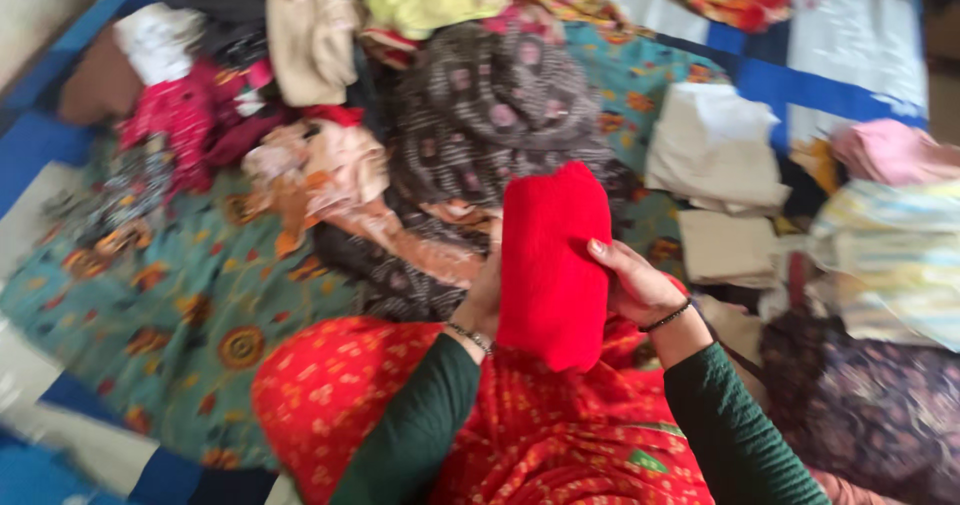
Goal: The person sits on a bed and folds several garments one by one, including a dark patterned cloth, a white floral cloth, a striped cloth, a red cloth, and a peach-colored cloth. Each item is unfolded, smoothed, folded into a compact shape, and placed into a growing stack on the right side of the bed.
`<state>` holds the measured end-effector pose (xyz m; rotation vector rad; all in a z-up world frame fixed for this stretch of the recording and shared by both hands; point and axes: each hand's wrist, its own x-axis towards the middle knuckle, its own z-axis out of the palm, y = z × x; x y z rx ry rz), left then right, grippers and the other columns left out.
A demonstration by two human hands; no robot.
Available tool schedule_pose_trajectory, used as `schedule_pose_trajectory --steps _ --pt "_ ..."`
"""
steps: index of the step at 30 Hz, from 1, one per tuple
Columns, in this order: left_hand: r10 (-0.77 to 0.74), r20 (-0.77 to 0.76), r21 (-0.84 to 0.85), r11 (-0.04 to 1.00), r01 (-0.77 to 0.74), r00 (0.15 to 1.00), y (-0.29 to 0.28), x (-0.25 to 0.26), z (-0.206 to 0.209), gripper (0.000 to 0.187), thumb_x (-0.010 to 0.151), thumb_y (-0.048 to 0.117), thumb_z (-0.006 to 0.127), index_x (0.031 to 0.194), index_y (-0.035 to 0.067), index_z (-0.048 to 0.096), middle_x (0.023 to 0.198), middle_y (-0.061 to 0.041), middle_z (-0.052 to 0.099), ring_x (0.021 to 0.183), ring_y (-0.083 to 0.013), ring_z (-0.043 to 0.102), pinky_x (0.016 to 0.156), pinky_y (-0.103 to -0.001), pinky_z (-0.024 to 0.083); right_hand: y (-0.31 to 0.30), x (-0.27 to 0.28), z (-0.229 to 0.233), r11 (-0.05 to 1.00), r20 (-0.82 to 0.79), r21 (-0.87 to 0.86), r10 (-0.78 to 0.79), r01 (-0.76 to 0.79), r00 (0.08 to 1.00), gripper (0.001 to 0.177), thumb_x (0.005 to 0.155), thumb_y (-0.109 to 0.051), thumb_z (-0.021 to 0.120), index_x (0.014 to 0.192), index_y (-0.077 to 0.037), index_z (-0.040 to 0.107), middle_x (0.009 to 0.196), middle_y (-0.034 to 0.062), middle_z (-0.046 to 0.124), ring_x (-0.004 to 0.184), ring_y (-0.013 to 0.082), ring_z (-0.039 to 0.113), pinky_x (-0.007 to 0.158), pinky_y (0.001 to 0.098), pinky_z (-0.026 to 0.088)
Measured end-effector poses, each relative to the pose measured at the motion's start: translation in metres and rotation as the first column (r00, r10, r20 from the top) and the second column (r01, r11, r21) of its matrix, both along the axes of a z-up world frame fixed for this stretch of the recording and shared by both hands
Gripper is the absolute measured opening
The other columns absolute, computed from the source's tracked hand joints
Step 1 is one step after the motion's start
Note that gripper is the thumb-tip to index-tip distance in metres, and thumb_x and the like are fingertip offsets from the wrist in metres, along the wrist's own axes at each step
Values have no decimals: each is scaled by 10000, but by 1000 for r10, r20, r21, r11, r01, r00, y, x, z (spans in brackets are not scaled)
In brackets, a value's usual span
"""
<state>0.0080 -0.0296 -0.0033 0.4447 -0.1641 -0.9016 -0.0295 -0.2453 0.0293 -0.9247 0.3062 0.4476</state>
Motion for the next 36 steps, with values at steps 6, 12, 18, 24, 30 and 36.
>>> schedule_pose_trajectory --steps 6,12,18,24,30,36 --pt "-406 -231 -13 910 415 884 -84 -2 7 513 1158 411 490 1471 9 545 1348 -136 674 1135 -238 690 998 -395 572 -84 -42 -15 958 39 31 -288 286 957 409 942 -192 681 1323 -58 613 1263 74 694 1171 226 650 1025 424 520" --pt "-434 -258 -202 898 391 863 -147 -15 6 663 1060 586 535 1463 61 526 1383 -111 622 1187 -249 635 1007 -476 565 -168 -94 19 713 154 141 -701 687 696 359 997 -144 620 1350 -87 583 1297 49 666 1221 225 643 1069 442 514" --pt "-313 -72 192 927 321 947 -213 -31 21 636 935 494 695 1429 131 525 1351 -26 637 1181 -184 640 969 -458 556 -214 -129 57 680 332 14 -695 733 638 434 967 -111 589 1398 -72 551 1359 65 647 1241 230 638 1029 421 539" --pt "-267 171 412 894 177 948 -297 -10 62 527 905 321 680 1374 121 544 1250 -10 669 1058 -148 661 878 -378 569 -277 -128 93 537 658 -78 -605 840 448 505 974 56 603 1454 -57 493 1382 59 609 1311 209 602 1109 368 552" --pt "-126 332 310 951 18 935 -442 61 90 487 899 260 698 1307 23 578 1159 -96 696 996 -191 701 784 -357 597 -402 -85 136 299 834 -293 -385 908 395 415 1039 139 702 1390 10 523 1280 115 694 1154 243 729 937 358 660" --pt "15 361 373 914 -159 932 -553 108 44 661 818 267 778 1341 -48 526 1180 -197 681 1033 -265 699 847 -373 580 -514 -44 86 321 721 -447 -424 835 548 340 993 37 729 1308 -13 611 1230 96 723 1081 204 745 907 328 654"
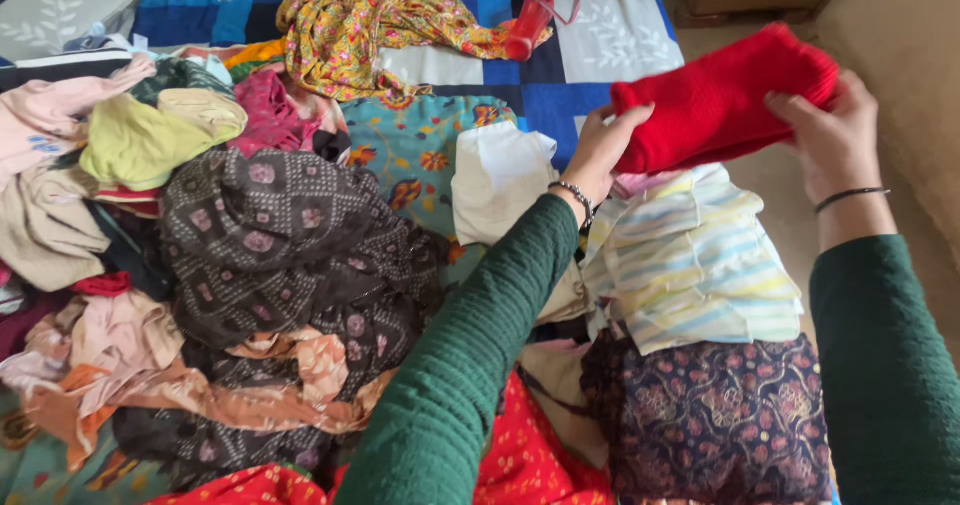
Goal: The person sits on a bed and folds several garments one by one, including a dark patterned cloth, a white floral cloth, a striped cloth, a red cloth, and a peach-colored cloth. Each item is unfolded, smoothed, folded into a compact shape, and placed into a growing stack on the right side of the bed.
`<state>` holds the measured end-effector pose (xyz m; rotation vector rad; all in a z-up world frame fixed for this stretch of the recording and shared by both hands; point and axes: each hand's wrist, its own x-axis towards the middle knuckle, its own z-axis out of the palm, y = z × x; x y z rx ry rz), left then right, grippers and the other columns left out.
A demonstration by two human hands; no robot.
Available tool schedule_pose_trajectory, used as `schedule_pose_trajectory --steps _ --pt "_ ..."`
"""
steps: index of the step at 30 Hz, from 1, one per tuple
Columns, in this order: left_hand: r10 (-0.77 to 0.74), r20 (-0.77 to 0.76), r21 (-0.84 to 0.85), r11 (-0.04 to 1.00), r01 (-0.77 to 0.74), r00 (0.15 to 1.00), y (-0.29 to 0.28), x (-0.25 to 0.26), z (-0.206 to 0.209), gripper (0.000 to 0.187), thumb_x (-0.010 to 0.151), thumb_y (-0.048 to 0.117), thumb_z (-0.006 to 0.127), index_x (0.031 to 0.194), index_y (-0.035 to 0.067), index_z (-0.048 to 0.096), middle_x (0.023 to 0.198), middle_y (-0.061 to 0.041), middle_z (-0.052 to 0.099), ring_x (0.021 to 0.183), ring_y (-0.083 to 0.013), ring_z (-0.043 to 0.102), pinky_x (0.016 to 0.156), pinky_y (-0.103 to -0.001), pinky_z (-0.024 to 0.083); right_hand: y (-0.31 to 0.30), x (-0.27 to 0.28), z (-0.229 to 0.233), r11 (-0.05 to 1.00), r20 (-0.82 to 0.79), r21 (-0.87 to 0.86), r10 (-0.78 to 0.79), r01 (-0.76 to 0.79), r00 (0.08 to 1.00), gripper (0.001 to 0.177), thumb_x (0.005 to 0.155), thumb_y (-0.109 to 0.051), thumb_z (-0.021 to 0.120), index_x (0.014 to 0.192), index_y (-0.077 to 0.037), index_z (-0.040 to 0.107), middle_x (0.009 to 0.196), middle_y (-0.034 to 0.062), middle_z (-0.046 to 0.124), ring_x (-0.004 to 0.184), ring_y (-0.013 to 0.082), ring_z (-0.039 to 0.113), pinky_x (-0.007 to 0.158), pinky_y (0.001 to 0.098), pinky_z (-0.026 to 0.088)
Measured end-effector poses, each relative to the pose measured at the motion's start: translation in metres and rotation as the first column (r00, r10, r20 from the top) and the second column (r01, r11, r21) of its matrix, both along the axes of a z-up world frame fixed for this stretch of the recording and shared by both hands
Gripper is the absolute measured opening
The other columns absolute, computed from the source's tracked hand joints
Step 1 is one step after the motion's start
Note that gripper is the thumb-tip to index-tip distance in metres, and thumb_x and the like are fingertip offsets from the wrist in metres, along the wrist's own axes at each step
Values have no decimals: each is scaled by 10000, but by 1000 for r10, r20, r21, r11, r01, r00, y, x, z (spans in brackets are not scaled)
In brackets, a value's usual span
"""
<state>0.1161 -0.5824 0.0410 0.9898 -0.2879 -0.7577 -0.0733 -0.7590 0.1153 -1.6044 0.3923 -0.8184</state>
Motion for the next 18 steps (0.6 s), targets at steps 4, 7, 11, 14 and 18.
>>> schedule_pose_trajectory --steps 4,7,11,14,18 --pt "199 280 197 946 -259 939 -9 -5 -71 808 770 207 813 1422 -32 400 1265 -221 643 1122 -300 673 937 -375 550 -17 24 -73 997 -457 -80 -19 -20 889 465 935 -83 757 1376 3 634 1185 200 723 947 360 706 739 415 495" --pt "253 488 147 920 -364 835 3 -19 -103 813 795 178 782 1462 -52 380 1343 -240 610 1207 -326 637 1011 -381 507 -13 31 -94 803 -719 -547 -307 -236 623 662 893 -221 770 1460 -13 499 1309 263 597 1138 438 589 893 500 469" --pt "167 570 213 916 -341 805 8 -27 -109 841 818 211 770 1499 -33 342 1373 -246 575 1223 -339 621 1024 -375 501 -4 48 -89 500 -544 -810 -447 -306 710 769 885 -343 705 1554 -105 412 1510 261 473 1372 493 461 1049 611 431" --pt "189 574 126 941 -314 797 7 -38 -111 836 836 217 754 1510 -37 329 1409 -263 573 1311 -374 599 1100 -394 470 8 72 -107 511 -681 -719 -380 -471 626 751 938 -499 615 1590 -231 359 1591 253 388 1433 545 370 1080 711 395" --pt "149 772 231 839 -492 617 10 -53 -132 868 813 212 781 1514 -40 335 1455 -300 479 1353 -454 485 1151 -468 411 30 92 -170 486 -795 -604 -422 -631 436 861 954 -666 468 1677 -310 165 1715 249 133 1472 574 190 1118 776 282"
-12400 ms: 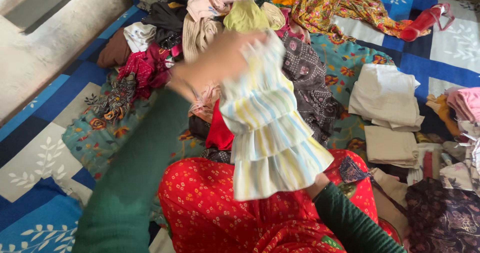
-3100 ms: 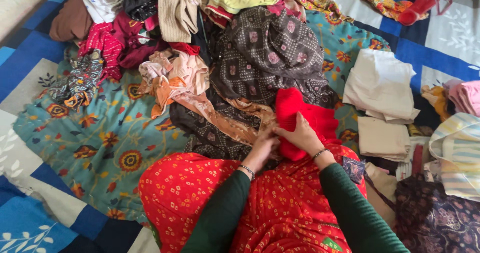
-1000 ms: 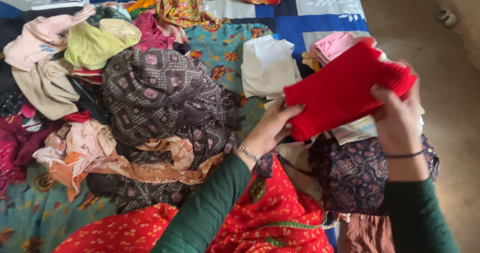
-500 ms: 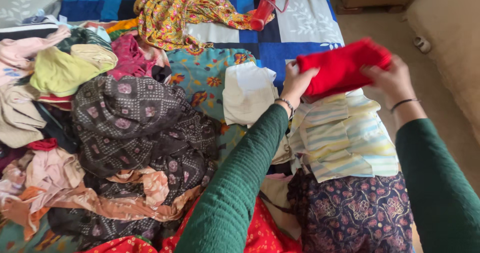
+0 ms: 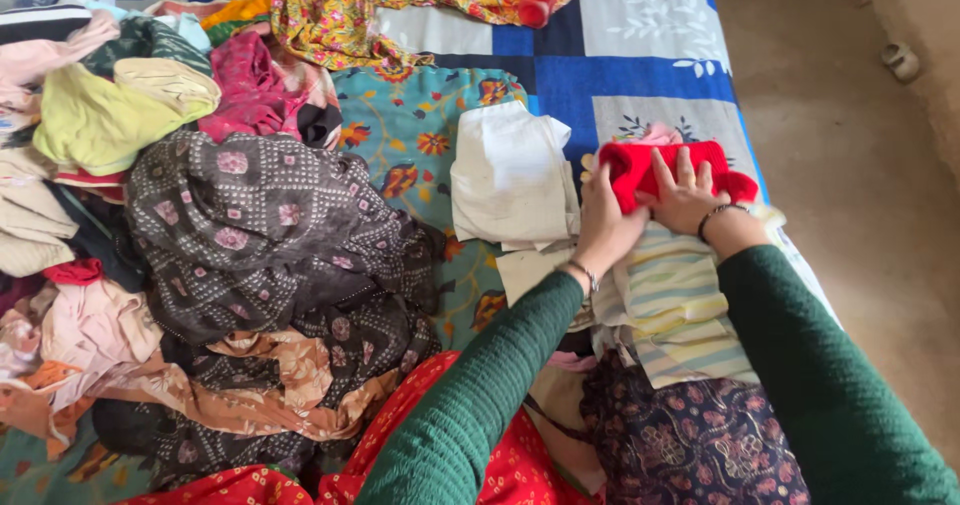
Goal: The person sits on a bed and folds several garments one by one, including a dark patterned cloth, a white floral cloth, a striped cloth, a red cloth, and a peach-colored cloth. Each item is unfolded, smoothed, folded into a compact shape, and placed into a growing stack on the right side of the bed.
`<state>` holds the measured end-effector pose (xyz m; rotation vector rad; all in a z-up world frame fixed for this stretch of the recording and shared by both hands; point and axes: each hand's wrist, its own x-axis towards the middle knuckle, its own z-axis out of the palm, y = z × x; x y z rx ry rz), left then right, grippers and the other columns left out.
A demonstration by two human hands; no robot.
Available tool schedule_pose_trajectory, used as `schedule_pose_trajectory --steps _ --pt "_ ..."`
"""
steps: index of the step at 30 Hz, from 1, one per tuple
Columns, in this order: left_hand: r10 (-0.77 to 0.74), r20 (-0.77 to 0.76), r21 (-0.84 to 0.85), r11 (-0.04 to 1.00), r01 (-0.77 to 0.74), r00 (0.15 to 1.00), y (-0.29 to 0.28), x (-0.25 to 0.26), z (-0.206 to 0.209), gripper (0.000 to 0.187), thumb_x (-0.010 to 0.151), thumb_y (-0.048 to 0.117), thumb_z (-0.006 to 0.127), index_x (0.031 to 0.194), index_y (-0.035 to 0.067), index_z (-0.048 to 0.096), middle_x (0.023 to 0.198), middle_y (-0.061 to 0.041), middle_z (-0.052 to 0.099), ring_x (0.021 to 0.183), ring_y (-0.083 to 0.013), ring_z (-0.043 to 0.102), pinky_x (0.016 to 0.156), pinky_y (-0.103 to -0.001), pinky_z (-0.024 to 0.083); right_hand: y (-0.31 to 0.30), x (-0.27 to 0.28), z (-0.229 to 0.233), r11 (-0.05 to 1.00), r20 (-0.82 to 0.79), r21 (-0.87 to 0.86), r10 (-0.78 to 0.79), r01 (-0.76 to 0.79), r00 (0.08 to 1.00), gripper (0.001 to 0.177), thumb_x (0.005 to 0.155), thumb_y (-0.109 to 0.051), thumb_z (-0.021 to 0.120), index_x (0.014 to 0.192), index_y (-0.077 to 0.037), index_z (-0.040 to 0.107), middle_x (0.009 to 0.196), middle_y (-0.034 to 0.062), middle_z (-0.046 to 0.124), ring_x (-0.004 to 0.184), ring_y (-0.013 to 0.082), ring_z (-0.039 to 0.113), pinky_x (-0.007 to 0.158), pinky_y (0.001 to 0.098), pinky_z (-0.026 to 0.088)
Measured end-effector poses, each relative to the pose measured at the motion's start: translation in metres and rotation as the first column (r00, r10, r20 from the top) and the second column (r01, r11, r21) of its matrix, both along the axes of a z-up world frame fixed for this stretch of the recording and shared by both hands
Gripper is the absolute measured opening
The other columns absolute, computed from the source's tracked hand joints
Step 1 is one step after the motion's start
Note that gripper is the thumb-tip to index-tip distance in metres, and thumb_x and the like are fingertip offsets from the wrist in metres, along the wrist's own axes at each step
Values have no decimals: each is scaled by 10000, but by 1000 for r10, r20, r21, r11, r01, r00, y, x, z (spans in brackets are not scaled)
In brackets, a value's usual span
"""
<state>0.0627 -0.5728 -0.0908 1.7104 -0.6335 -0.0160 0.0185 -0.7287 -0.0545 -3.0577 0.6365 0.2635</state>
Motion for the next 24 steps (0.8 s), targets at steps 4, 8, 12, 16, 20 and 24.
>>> schedule_pose_trajectory --steps 4,8,12,16,20,24 --pt "31 73 -16 999 -30 997 22 -13 -29 850 874 234 749 1548 -53 318 1512 -317 441 1401 -473 438 1171 -508 372 2 13 -32 946 -230 223 -182 234 956 923 895 -725 432 1628 -367 1 1718 114 -111 1552 487 -36 1124 788 173" --pt "27 4 -43 999 -27 1000 32 -13 -16 805 959 333 713 1542 -54 316 1481 -300 476 1382 -443 453 1167 -498 357 -7 9 -8 944 -188 242 -178 222 966 937 877 -750 439 1630 -392 11 1723 101 -76 1544 497 -10 1138 775 155" --pt "13 -10 -15 1000 -13 1000 77 -8 10 707 999 367 672 1513 -29 390 1477 -277 497 1392 -416 463 1172 -495 346 8 5 40 971 -122 116 -197 211 973 918 868 -736 465 1636 -383 107 1730 80 51 1561 465 83 1150 781 162" --pt "17 -82 -128 991 -28 996 137 -8 19 648 1010 347 669 1495 -15 435 1482 -250 515 1400 -366 487 1169 -468 387 45 4 98 991 79 118 -69 59 995 924 888 -717 478 1639 -258 196 1695 174 151 1533 491 128 1128 766 166" --pt "19 -97 -264 964 -44 995 229 6 -1 617 993 280 692 1483 -3 445 1485 -207 530 1396 -290 509 1147 -414 424 152 39 113 974 136 123 171 -188 976 859 914 -677 513 1589 -179 331 1561 226 371 1416 481 347 1084 662 305" --pt "-11 -171 -163 987 -18 985 387 42 -16 569 944 191 728 1433 10 499 1426 -173 589 1303 -262 574 1062 -388 494 296 65 81 800 79 101 586 -591 807 715 960 -585 527 1487 -105 491 1342 169 615 1261 383 570 1059 516 460"
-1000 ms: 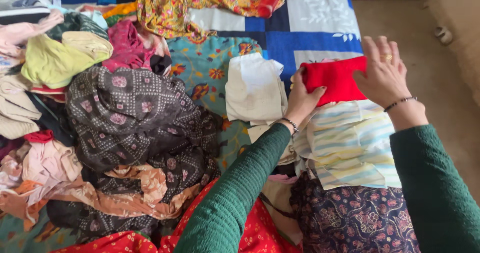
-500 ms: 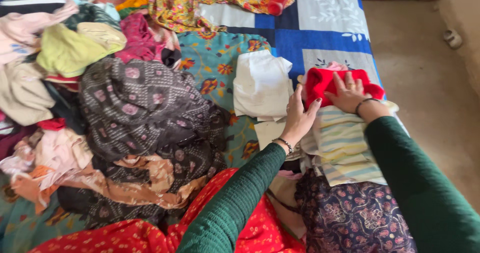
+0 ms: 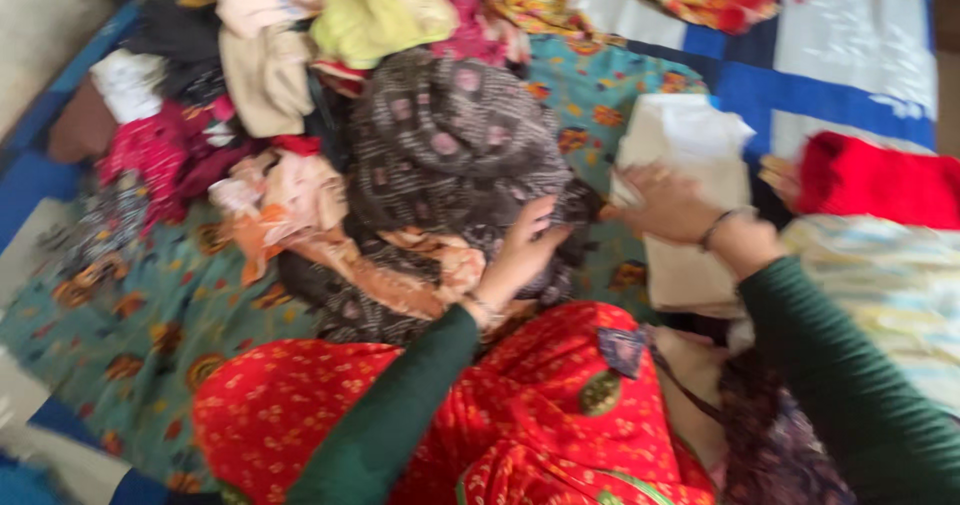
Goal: The person sits on a bed and folds several garments one by one, including a dark patterned cloth, a white floral cloth, a striped cloth, a red cloth, and a peach-colored cloth. Each item is unfolded, smoothed, folded into a compact shape, and placed into a growing stack on the right side of the bed.
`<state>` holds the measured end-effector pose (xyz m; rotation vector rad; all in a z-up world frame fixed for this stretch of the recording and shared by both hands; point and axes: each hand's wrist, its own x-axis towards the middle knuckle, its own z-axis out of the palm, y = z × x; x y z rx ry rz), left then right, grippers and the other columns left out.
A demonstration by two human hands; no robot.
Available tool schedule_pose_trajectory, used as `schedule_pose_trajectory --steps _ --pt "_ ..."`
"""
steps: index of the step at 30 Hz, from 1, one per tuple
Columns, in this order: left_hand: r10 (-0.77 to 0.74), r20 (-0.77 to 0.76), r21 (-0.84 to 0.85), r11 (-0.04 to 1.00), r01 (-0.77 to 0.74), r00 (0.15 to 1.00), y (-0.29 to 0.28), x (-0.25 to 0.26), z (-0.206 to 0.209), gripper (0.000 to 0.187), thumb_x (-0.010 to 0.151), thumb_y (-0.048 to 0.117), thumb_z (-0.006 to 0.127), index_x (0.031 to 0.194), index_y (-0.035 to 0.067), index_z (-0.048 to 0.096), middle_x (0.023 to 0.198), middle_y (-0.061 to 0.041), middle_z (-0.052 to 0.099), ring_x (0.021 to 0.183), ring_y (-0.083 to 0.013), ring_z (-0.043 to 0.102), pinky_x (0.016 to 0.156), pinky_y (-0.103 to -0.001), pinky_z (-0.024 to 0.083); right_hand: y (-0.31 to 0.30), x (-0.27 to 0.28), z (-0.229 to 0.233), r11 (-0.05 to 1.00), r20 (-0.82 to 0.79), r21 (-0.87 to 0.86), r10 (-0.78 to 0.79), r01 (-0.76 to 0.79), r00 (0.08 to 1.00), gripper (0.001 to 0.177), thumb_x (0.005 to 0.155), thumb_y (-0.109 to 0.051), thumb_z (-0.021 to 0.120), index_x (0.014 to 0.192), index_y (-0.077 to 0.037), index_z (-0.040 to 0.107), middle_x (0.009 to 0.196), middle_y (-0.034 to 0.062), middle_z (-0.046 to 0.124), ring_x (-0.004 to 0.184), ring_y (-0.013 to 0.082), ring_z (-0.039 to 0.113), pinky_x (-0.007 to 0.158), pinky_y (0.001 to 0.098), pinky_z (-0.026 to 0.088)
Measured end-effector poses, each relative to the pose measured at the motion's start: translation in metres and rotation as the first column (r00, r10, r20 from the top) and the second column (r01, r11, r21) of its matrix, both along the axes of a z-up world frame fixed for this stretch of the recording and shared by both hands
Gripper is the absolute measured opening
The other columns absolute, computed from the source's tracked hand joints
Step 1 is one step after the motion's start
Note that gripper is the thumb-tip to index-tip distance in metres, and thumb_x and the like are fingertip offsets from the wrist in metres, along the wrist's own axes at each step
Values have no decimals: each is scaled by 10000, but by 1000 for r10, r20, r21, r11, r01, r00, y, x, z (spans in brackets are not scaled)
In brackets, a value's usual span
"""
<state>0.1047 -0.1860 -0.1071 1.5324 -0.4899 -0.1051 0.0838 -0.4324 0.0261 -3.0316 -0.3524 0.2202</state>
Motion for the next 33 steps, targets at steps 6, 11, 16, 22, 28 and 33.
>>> schedule_pose_trajectory --steps 6,11,16,22,28,33 --pt "201 95 654 726 -214 975 257 17 33 412 956 188 691 1343 98 580 1310 -102 703 1257 -278 672 1054 -389 524 194 6 -39 905 -167 349 317 -245 933 607 916 -437 600 1431 -125 527 1336 169 616 1265 362 551 1037 482 451" --pt "661 519 475 304 -826 541 324 62 69 748 829 207 802 1476 87 448 1474 -216 458 1400 -422 412 1137 -548 348 292 18 -47 688 74 550 524 -474 848 508 936 -357 654 1327 -43 574 1395 214 605 1269 397 552 1019 476 445" --pt "955 250 579 -15 -815 160 375 92 37 997 692 220 824 1557 96 343 1618 -227 264 1499 -424 213 1148 -645 183 346 18 -30 784 -64 568 343 -249 937 508 930 -390 654 1354 -113 601 1278 169 680 1206 340 628 1009 427 491" --pt "932 -355 302 183 -935 68 378 105 -17 575 966 416 665 1304 -49 656 1238 -232 727 1084 -352 670 958 -478 508 353 6 -9 800 -317 594 135 86 939 473 949 -399 629 1358 -162 615 1346 65 685 1156 244 696 966 377 552" --pt "689 -276 -138 662 -737 671 325 68 65 689 1082 417 636 1407 -180 523 1089 -304 448 994 -419 471 868 -517 389 340 4 -12 61 -289 957 217 283 932 614 991 -269 591 1519 -69 347 1430 125 567 1332 274 559 1095 421 456" --pt "35 -428 -353 913 -203 903 297 0 102 607 974 476 586 1345 -4 575 1352 -29 628 1243 -111 564 1071 -293 420 322 -26 -11 -411 -331 792 335 453 882 538 1046 -236 523 1523 -34 377 1477 85 531 1365 229 533 1118 428 456"
